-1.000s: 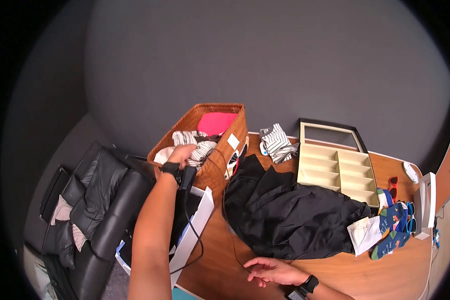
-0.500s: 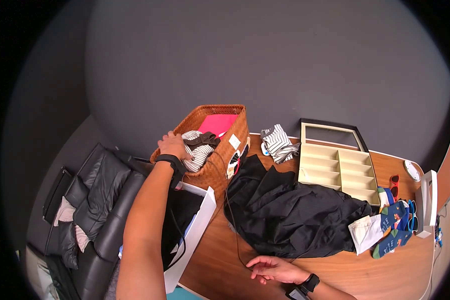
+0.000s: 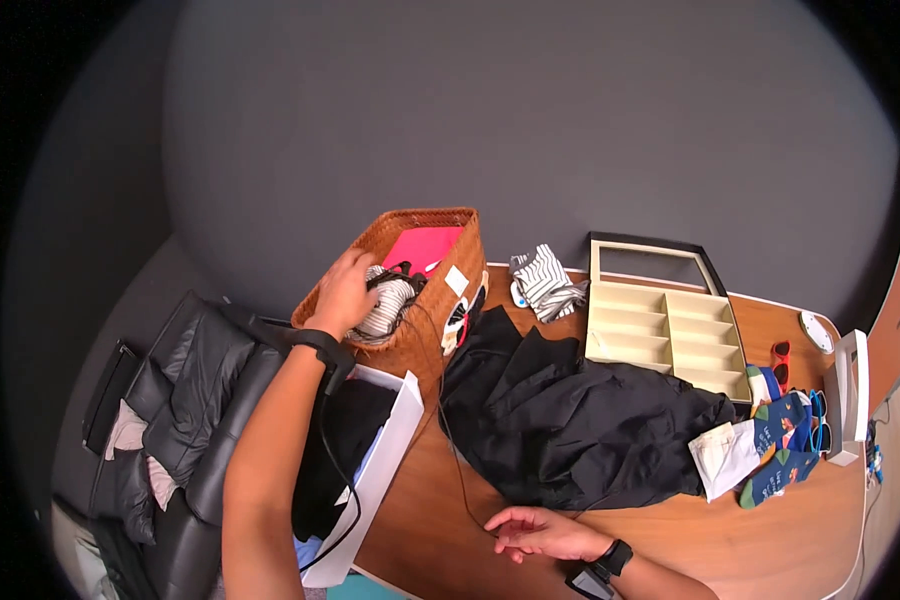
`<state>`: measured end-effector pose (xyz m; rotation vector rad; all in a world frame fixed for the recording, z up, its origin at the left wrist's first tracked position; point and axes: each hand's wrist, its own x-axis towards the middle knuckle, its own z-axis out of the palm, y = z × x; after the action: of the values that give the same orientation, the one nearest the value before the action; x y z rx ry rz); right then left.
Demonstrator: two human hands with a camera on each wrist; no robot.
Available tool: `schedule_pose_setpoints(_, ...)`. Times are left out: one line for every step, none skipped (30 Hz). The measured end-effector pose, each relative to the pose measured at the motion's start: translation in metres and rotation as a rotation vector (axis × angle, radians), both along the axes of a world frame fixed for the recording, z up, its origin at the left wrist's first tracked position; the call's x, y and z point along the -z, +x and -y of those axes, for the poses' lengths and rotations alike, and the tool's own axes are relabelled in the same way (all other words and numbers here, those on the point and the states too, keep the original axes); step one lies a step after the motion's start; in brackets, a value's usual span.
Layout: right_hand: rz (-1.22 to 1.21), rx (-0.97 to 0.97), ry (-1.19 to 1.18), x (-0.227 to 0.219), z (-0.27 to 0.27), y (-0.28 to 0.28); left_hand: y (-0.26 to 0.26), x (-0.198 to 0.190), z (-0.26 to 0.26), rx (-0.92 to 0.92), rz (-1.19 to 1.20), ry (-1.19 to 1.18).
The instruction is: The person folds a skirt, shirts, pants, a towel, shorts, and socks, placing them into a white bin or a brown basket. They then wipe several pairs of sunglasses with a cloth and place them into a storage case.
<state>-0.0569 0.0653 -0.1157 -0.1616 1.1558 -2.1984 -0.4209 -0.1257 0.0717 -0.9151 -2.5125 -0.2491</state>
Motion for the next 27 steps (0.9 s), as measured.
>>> schedule_pose_setpoints(-0.019,0.016,-0.014,0.002,0.001,0.000,0.013,-0.006,-0.012,0.225,-0.065,0.091)
schedule_pose_setpoints(-0.020,0.016,-0.015,0.003,0.001,0.000,0.030,-0.009,-0.026,0.386,-0.154,0.059)
schedule_pose_setpoints(-0.012,0.014,-0.034,0.003,0.000,0.000,0.058,-0.014,-0.043,0.464,-0.211,-0.043)
schedule_pose_setpoints(-0.004,0.013,-0.052,0.003,0.000,0.000,0.076,-0.014,-0.057,0.440,-0.032,-0.289)
schedule_pose_setpoints(-0.004,0.016,-0.053,0.000,-0.001,0.001,0.093,-0.007,-0.062,0.570,0.000,-0.383)
schedule_pose_setpoints(-0.013,0.015,-0.043,-0.004,-0.002,0.001,0.100,0.014,-0.066,0.636,-0.085,-0.458)
schedule_pose_setpoints(-0.025,0.015,-0.031,-0.007,-0.002,0.002,0.107,0.027,-0.070,0.603,-0.111,-0.563)
schedule_pose_setpoints(-0.026,0.007,-0.052,-0.004,-0.002,0.001,0.106,0.046,-0.071,0.547,-0.094,-0.604)
schedule_pose_setpoints(-0.027,0.009,-0.050,-0.006,-0.002,0.002,0.103,0.064,-0.071,0.490,-0.077,-0.645)
schedule_pose_setpoints(-0.037,0.018,-0.084,-0.009,-0.003,0.001,0.103,0.073,-0.073,0.493,-0.082,-0.645)
schedule_pose_setpoints(-0.045,0.029,-0.119,-0.011,-0.004,0.002,0.106,0.077,-0.075,0.297,-0.007,-0.791)
schedule_pose_setpoints(-0.055,0.036,-0.181,-0.006,-0.006,0.001,0.108,0.082,-0.077,0.095,0.072,-0.931)
schedule_pose_setpoints(-0.057,0.040,-0.184,-0.005,-0.008,0.001,0.106,0.084,-0.078,0.097,0.069,-0.934)
schedule_pose_setpoints(-0.040,0.052,-0.262,-0.004,-0.009,0.001,0.107,0.081,-0.078,0.011,0.086,-1.022)
schedule_pose_setpoints(-0.023,0.061,-0.339,-0.002,-0.011,0.000,0.108,0.079,-0.077,-0.080,0.105,-1.107)
schedule_pose_setpoints(-0.050,0.062,-0.373,0.003,-0.012,-0.001,0.107,0.074,-0.072,-0.037,0.126,-1.077)
schedule_pose_setpoints(-0.051,0.061,-0.377,0.002,-0.011,0.000,0.107,0.067,-0.068,-0.038,0.126,-1.080)
schedule_pose_setpoints(-0.049,0.076,-0.392,0.000,-0.012,-0.001,0.106,0.061,-0.064,0.043,0.118,-1.005)
schedule_pose_setpoints(-0.045,0.091,-0.408,-0.001,-0.011,-0.001,0.104,0.054,-0.061,0.124,0.112,-0.930)
schedule_pose_setpoints(-0.042,0.090,-0.410,-0.001,-0.010,0.000,0.101,0.045,-0.059,0.211,0.075,-0.847)
schedule_pose_setpoints(-0.057,0.106,-0.391,-0.001,-0.010,0.000,0.096,0.034,-0.059,0.206,0.079,-0.846)
schedule_pose_setpoints(-0.075,0.122,-0.370,-0.001,-0.010,-0.002,0.088,0.021,-0.061,0.327,0.275,-0.725)
schedule_pose_setpoints(-0.077,0.121,-0.367,-0.002,-0.010,-0.002,0.079,0.010,-0.062,0.449,0.468,-0.596)
schedule_pose_setpoints(-0.070,0.147,-0.358,-0.001,-0.010,-0.002,0.067,0.003,-0.062,0.581,0.578,-0.389)
schedule_pose_setpoints(-0.063,0.174,-0.348,-0.001,-0.010,-0.002,0.053,-0.005,-0.059,0.708,0.683,-0.176)
schedule_pose_setpoints(-0.069,0.175,-0.344,-0.002,-0.010,-0.001,0.053,-0.028,-0.057,0.572,0.849,0.041)
schedule_pose_setpoints(-0.084,0.201,-0.322,-0.005,-0.009,0.000,0.051,-0.053,-0.052,0.428,1.002,0.259)
